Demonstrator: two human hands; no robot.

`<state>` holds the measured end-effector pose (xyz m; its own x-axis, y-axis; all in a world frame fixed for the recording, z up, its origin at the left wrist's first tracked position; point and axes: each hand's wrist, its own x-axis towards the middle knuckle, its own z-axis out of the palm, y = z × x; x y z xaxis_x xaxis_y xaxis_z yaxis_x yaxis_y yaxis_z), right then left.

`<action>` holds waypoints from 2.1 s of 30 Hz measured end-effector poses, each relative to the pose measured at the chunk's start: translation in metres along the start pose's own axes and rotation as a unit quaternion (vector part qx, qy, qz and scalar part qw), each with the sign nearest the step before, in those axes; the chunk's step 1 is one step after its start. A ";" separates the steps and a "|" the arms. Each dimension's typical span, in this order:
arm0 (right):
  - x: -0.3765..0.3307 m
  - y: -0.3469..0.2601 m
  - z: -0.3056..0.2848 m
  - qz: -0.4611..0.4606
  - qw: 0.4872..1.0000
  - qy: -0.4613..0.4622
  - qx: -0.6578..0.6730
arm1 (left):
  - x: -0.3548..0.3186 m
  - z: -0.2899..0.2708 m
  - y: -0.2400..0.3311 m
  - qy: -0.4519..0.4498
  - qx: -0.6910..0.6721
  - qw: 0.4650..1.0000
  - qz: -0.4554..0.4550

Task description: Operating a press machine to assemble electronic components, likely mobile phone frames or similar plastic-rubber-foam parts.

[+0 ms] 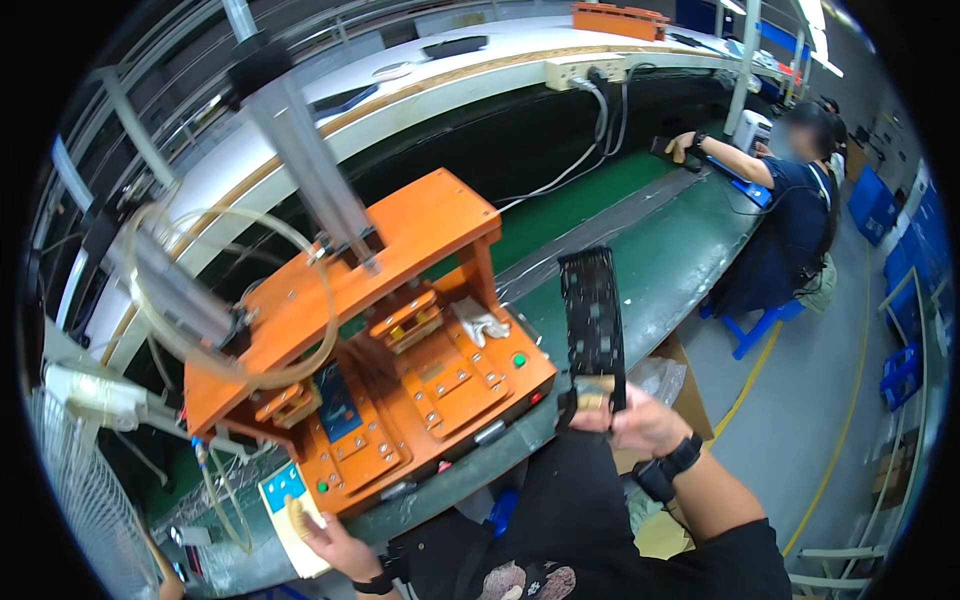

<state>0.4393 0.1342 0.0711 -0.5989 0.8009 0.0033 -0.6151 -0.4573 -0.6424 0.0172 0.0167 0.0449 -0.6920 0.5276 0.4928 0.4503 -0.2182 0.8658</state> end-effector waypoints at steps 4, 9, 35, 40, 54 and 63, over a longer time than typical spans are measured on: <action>0.005 0.068 0.053 0.143 0.981 -0.121 0.047 | -0.031 0.010 0.046 -0.294 -0.227 0.922 0.110; 0.031 0.121 0.091 0.253 0.941 -0.205 0.091 | -0.019 0.003 0.086 -0.492 -0.046 0.837 0.234; 0.013 0.151 0.032 0.239 0.947 -0.073 -0.203 | 0.130 0.021 0.019 -0.491 0.148 0.840 0.175; 0.012 0.168 0.021 0.170 0.928 -0.025 -0.331 | 0.128 0.022 0.031 -0.492 0.193 0.823 0.207; 0.035 0.200 0.032 0.170 0.930 -0.046 -0.321 | 0.111 -0.030 -0.007 -0.421 0.079 0.889 0.164; 0.039 0.202 0.016 0.171 0.929 -0.018 -0.327 | 0.068 -0.071 -0.019 -0.393 0.297 0.850 0.185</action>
<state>0.2833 0.0669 -0.0459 -0.7256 0.6332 -0.2694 0.0516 -0.3403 -0.9389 -0.0784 -0.0015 0.0686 0.0446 0.9499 0.3093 0.9224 -0.1581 0.3524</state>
